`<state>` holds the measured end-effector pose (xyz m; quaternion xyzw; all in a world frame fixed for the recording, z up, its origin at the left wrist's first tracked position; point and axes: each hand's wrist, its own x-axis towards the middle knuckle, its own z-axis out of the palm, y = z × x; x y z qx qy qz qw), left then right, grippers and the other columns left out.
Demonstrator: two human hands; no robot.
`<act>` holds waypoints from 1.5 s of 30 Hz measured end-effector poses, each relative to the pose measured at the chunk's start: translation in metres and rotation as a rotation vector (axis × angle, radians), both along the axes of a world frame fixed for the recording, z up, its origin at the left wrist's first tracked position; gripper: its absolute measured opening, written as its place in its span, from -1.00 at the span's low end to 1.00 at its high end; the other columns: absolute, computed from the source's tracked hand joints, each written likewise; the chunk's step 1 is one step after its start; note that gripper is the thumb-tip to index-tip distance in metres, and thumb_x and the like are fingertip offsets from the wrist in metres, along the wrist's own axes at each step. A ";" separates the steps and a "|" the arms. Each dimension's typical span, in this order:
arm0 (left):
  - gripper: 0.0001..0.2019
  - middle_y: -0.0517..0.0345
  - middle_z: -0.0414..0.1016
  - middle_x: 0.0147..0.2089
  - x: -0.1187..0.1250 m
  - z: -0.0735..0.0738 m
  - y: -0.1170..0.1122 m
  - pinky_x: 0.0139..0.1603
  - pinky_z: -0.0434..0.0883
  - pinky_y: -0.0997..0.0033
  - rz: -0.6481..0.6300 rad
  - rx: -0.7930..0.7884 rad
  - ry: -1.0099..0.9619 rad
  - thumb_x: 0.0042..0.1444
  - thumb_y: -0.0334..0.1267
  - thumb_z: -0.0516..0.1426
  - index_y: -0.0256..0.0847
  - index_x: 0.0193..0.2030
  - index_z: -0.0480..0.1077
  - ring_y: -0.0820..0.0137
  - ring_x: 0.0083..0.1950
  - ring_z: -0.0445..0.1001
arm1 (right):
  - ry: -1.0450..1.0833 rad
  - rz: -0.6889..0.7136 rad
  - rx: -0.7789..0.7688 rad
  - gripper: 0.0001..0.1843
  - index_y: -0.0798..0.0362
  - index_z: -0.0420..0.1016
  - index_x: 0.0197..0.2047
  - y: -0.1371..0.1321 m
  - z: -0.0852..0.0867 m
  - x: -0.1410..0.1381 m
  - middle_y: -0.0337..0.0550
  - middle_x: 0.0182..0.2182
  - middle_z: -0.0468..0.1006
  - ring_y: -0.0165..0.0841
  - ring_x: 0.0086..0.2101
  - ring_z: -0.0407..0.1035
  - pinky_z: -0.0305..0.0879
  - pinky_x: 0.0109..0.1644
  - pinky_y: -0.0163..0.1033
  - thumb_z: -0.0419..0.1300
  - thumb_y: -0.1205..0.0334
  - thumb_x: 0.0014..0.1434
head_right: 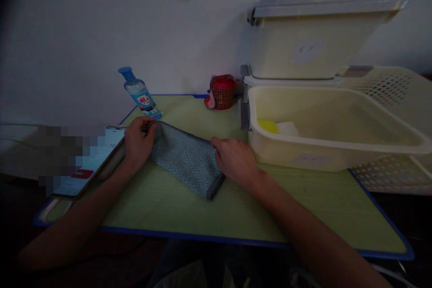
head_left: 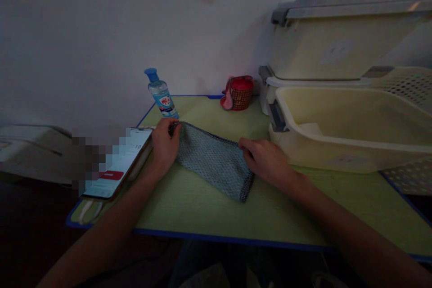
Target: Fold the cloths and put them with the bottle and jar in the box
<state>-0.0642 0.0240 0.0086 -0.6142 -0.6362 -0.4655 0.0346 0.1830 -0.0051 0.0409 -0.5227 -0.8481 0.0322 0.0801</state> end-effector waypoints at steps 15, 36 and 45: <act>-0.84 0.00 0.47 -0.16 0.041 0.024 0.071 -0.09 0.31 0.27 -0.115 -0.469 0.527 0.07 -0.37 0.03 -0.24 -0.23 0.40 0.22 -0.07 0.40 | 0.335 0.226 -0.417 -0.86 0.11 0.38 -0.49 -0.015 -0.004 -0.007 -0.31 -0.65 0.37 -0.53 -0.59 0.19 -0.05 -0.51 -0.40 0.06 0.48 -0.08; -0.68 -0.10 0.35 -0.12 0.091 -0.005 0.078 -0.15 0.32 0.30 -0.135 -0.354 0.589 0.15 -0.48 -0.17 -0.34 -0.16 0.38 0.23 -0.10 0.36 | 0.015 0.305 -0.113 -0.90 0.13 0.40 -0.33 -0.027 -0.002 -0.010 -0.05 -0.32 0.45 -0.29 -0.29 0.31 0.13 -0.38 -0.28 0.11 0.30 0.07; -0.69 -0.09 0.40 -0.12 0.088 -0.004 0.075 -0.04 0.30 0.31 -0.239 -0.394 0.618 0.18 -0.38 -0.14 -0.37 -0.20 0.41 0.24 -0.06 0.36 | 0.135 0.524 -0.202 -0.82 0.13 0.34 -0.54 -0.011 -0.004 -0.002 -0.23 -0.47 0.35 -0.48 -0.45 0.22 0.10 -0.38 -0.37 0.13 0.34 0.08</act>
